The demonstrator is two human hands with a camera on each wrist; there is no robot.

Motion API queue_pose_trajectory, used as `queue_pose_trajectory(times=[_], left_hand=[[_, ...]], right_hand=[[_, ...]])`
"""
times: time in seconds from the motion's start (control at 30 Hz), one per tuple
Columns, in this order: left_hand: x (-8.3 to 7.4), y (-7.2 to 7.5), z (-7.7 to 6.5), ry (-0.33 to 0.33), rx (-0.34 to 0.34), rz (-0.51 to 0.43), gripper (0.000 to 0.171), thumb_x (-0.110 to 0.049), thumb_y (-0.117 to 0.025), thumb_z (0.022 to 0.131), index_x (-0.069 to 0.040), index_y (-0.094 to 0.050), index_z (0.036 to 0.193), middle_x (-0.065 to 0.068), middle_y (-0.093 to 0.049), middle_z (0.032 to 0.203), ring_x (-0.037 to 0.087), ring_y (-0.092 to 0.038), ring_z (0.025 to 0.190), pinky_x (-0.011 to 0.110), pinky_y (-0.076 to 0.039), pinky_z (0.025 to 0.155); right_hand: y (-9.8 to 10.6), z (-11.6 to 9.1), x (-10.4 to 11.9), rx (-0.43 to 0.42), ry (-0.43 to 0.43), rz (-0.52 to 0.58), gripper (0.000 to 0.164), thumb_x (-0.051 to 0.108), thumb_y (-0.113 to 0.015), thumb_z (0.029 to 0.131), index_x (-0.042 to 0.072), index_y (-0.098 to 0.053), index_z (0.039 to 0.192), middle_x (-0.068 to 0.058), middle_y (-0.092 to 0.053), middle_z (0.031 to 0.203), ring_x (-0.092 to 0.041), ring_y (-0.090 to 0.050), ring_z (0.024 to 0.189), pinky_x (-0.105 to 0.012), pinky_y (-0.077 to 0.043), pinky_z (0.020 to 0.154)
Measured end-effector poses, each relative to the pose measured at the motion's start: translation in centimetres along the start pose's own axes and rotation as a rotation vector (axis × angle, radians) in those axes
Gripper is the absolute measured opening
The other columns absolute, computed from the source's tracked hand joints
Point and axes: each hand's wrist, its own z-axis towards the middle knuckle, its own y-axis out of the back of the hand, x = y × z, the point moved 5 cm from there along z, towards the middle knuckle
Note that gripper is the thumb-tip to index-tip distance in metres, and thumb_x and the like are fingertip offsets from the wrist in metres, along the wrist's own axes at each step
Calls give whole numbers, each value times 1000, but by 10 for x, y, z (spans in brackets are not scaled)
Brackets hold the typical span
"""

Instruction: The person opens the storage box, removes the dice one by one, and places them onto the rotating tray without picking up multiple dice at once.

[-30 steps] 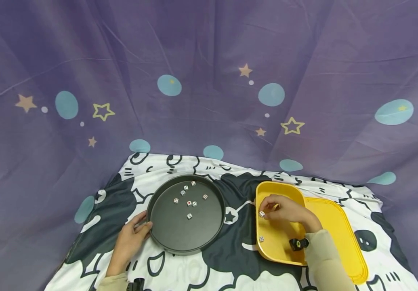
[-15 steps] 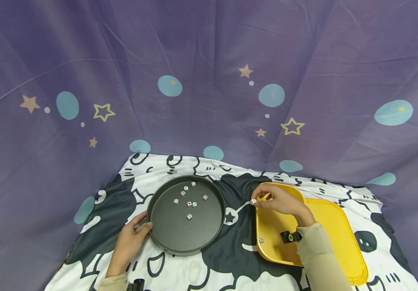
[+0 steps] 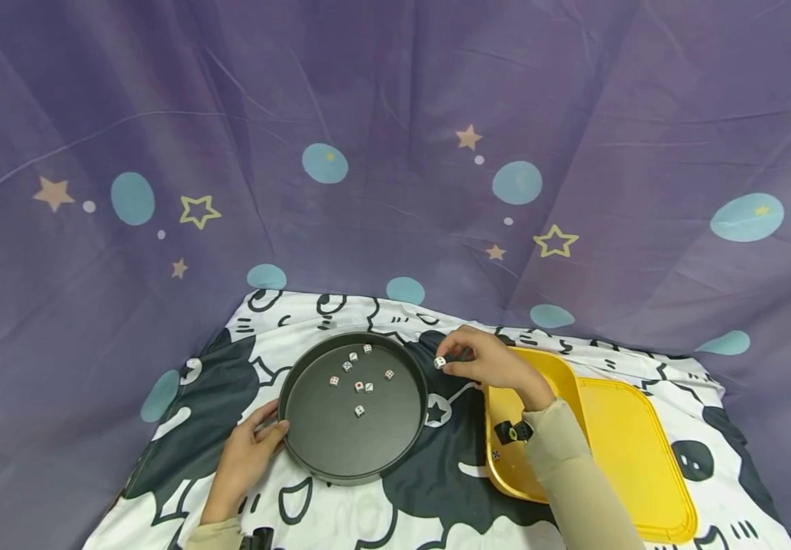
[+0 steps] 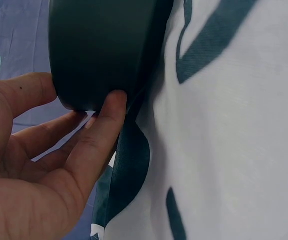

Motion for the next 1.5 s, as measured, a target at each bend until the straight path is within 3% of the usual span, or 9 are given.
queue_pose_trajectory(times=[0.1,0.27,0.4,0.7,0.93,1.27,1.5], left_hand=[[1,0,0,-5,2,-7,51,-7,-61,100,3,-44,147,27,-46,146,34,-56,124,27,-56,86],[1,1,0,-7,6,-9,52,-8,-62,100,3,-44,148,26,-47,146,34,-56,124,27,-57,86],[1,2,1,-5,7,-12,52,-8,-62,100,2,-44,148,25,-47,147,34,-56,125,27,-57,86],[2,4,0,-4,-6,4,52,-10,-63,100,1,-45,147,23,-48,146,33,-57,124,26,-57,85],[2,3,0,-14,-1,-11,51,-8,-63,99,1,-46,147,24,-48,146,34,-57,124,27,-57,85],[1,1,0,-25,-7,-2,51,-7,-62,99,2,-46,146,24,-48,146,34,-57,123,26,-57,84],[3,1,-1,-19,-10,0,51,-9,-63,100,1,-46,147,23,-49,146,32,-58,122,26,-57,85]], right_hand=[[-4,14,10,-9,46,-55,18,15,-75,92,16,-70,109,-3,-63,107,-20,-59,94,-40,-53,81],[-13,32,24,1,87,-61,21,15,-75,91,11,-70,111,4,-63,106,-18,-60,96,-39,-53,82],[-22,45,33,12,115,-36,21,15,-75,92,10,-70,112,3,-64,107,-25,-61,98,-43,-53,84],[-52,75,44,27,165,-2,19,11,-76,91,11,-70,109,-6,-64,106,-26,-60,95,-43,-55,82],[-72,92,47,43,139,20,18,10,-75,91,11,-70,109,-9,-62,108,-27,-62,97,-41,-54,87],[-87,99,37,27,86,8,19,9,-76,90,10,-70,108,-7,-66,107,-25,-62,97,-29,-51,79],[-94,101,29,37,69,34,20,6,-76,89,7,-70,108,-13,-66,109,-30,-63,98,-32,-54,77]])
